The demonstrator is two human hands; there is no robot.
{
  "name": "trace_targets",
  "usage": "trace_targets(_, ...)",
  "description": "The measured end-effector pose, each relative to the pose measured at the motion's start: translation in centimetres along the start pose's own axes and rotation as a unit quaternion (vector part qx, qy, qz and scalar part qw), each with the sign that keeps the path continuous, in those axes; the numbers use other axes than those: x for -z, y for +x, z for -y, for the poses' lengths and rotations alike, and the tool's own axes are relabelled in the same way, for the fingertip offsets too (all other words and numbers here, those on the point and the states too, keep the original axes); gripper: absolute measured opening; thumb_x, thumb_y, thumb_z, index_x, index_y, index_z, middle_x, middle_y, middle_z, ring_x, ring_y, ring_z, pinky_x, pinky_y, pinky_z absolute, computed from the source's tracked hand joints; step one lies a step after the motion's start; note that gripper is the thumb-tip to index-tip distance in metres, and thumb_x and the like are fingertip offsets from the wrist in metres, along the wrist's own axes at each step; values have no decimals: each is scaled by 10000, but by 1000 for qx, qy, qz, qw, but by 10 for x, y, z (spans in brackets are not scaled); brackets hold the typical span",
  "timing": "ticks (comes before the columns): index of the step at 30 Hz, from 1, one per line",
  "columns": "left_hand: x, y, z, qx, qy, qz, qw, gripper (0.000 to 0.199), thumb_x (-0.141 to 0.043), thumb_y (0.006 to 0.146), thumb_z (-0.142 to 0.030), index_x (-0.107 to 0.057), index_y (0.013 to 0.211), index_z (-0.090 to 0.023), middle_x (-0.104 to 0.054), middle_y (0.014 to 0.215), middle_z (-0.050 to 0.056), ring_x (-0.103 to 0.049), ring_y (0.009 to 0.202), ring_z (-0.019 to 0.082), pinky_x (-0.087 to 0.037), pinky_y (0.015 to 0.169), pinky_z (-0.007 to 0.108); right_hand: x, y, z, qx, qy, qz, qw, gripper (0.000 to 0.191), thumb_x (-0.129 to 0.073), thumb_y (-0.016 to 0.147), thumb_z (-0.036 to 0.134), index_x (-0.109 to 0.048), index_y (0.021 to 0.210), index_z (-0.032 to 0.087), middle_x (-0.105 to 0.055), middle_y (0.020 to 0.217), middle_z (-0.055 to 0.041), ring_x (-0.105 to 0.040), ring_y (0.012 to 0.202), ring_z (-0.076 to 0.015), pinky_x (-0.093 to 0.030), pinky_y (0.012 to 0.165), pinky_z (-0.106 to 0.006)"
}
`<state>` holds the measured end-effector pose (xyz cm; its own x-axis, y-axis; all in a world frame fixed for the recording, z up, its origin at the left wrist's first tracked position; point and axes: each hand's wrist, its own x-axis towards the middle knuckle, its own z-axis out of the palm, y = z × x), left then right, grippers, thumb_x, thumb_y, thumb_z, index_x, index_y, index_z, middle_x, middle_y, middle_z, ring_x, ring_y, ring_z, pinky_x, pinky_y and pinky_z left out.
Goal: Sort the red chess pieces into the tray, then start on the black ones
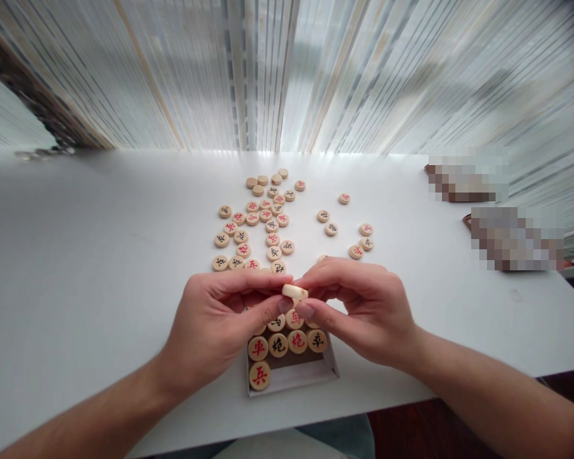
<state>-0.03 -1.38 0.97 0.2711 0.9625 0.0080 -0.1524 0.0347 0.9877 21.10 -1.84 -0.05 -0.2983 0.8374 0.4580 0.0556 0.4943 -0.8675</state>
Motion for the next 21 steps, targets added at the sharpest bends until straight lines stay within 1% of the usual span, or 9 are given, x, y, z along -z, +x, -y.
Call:
trace_targets(2,0,-1,2,-16,17,-3,1000,273,-905,819,-78,-910,980,-299,-886,910,-9,-858,841,151,-676,781,133,-1,1,1,-4,1,2,1000,101,-810,920,83,-812,1006,135,-789,828,-69,-728,703,-139,-621,615,-218)
trace_targets(4,1,-1,4,-44,45,-7,998,301,-903,819,-69,-909,989,-318,-885,913,-24,-848,836,132,-667,779,120,-1,1,1,14,-16,1,1000,77,-814,926,99,-819,1000,121,-790,825,-81,-727,715,-142,-621,624,-217)
trace_targets(7,4,-2,5,-121,99,-9,988,348,-877,836,-32,-904,1025,-323,-879,966,-19,-827,871,125,-665,806,145,-1,0,2,32,-31,-8,999,116,-820,925,103,-829,1040,113,-818,849,-94,-747,694,-137,-637,634,-207)
trace_targets(9,6,-3,5,-183,132,-5,974,387,-853,854,-4,-897,1068,-324,-867,996,-13,-808,877,117,-657,809,157,-2,-1,4,3,-3,-10,1000,177,-814,914,68,-834,1078,129,-846,878,-91,-786,695,-146,-657,639,-200)
trace_targets(11,7,-4,5,-240,169,-3,956,415,-847,850,23,-893,1092,-311,-855,998,-7,-790,858,101,-638,795,148,-3,-2,5,-51,50,-14,997,232,-822,886,35,-841,1084,154,-862,903,-77,-820,721,-160,-675,652,-194)
trace_targets(13,8,-5,6,-279,202,-4,939,417,-855,834,42,-896,1083,-289,-847,989,0,-778,849,92,-623,791,141,-4,-2,7,-99,103,-22,990,260,-848,847,19,-852,1054,178,-864,892,-51,-829,735,-156,-681,673,-181)
trace_targets(14,9,-5,7,-285,209,-3,936,417,-860,828,45,-896,1082,-284,-846,998,3,-777,857,93,-621,798,144,-5,-2,7,-119,128,-28,984,277,-868,824,15,-856,1039,188,-862,883,-37,-828,738,-149,-680,683,-170)
trace_targets(16,9,-6,9,-266,197,-1,944,433,-874,819,35,-890,1102,-293,-848,1029,2,-784,892,106,-631,822,163,-5,-1,8,-154,177,-38,971,333,-910,769,-1,-860,1024,207,-855,873,-15,-824,748,-133,-672,695,-145)
trace_targets(21,5,-4,8,-155,102,8,983,448,-910,795,-10,-888,1109,-330,-849,1044,2,-793,932,142,-661,788,187,-4,1,9,-224,260,-30,939,410,-955,697,-30,-857,1006,221,-851,905,-5,-818,794,-126,-679,753,-159)
